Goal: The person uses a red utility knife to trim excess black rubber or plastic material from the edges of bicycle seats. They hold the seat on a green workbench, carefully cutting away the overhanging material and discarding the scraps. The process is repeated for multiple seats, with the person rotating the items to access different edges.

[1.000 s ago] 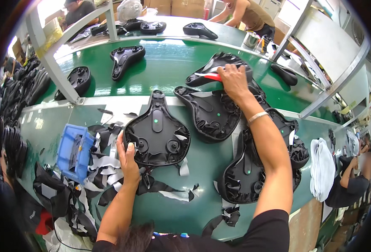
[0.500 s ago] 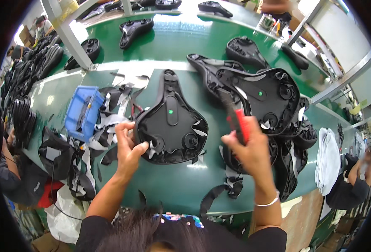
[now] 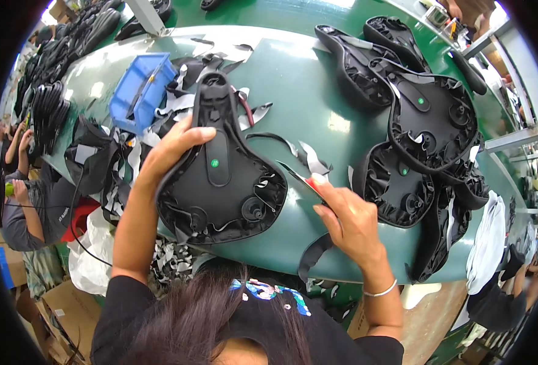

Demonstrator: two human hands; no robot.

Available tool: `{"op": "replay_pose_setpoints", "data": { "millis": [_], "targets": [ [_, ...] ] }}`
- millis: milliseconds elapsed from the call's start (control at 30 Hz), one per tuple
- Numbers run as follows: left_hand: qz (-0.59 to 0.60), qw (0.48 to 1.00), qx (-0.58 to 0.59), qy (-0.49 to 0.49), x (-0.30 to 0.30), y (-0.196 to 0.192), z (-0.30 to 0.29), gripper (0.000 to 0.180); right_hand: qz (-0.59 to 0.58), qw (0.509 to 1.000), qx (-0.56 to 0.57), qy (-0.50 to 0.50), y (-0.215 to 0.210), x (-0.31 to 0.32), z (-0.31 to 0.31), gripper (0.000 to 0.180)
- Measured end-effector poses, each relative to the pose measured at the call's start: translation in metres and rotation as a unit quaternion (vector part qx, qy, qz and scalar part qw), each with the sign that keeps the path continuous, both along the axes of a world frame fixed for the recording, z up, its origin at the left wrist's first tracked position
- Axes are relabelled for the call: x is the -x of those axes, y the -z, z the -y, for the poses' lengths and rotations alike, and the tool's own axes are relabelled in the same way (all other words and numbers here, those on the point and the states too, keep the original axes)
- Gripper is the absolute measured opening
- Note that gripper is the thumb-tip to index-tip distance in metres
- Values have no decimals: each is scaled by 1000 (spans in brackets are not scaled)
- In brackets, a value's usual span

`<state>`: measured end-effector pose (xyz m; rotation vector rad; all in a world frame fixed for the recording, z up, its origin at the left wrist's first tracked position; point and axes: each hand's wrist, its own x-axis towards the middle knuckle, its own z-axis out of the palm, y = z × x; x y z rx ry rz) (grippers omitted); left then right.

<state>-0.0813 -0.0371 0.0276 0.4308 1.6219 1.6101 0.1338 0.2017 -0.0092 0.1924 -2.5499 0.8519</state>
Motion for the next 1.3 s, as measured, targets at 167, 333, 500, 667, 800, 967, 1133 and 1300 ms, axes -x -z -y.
{"op": "replay_pose_setpoints", "data": {
  "millis": [167,333,500,667,800,967,1133,1300],
  "targets": [
    [-110,988,103,41,8,-13,-19,54,66,972,-224,-34,-25,18,-2,55],
    [-96,991,94,-17,2,1,-1,49,170,971,-163,40,3,-31,32,71],
    [-32,982,21,-185,-43,15,24,42,263,953,57,141,9,-72,97,60],
    [-12,964,-18,-265,-69,24,48,45,99,983,58,143,-5,-51,74,58],
    [-55,963,-33,-261,-80,25,46,50,26,991,113,63,-8,29,75,60],
    [-352,820,265,-366,-92,69,77,59,29,890,423,170,-7,42,27,41],
    [-621,767,152,-46,-82,11,9,40,109,909,384,118,-33,28,67,47],
    [-469,882,16,45,-53,41,-13,20,115,972,189,81,-30,-9,51,61]
  ]
}}
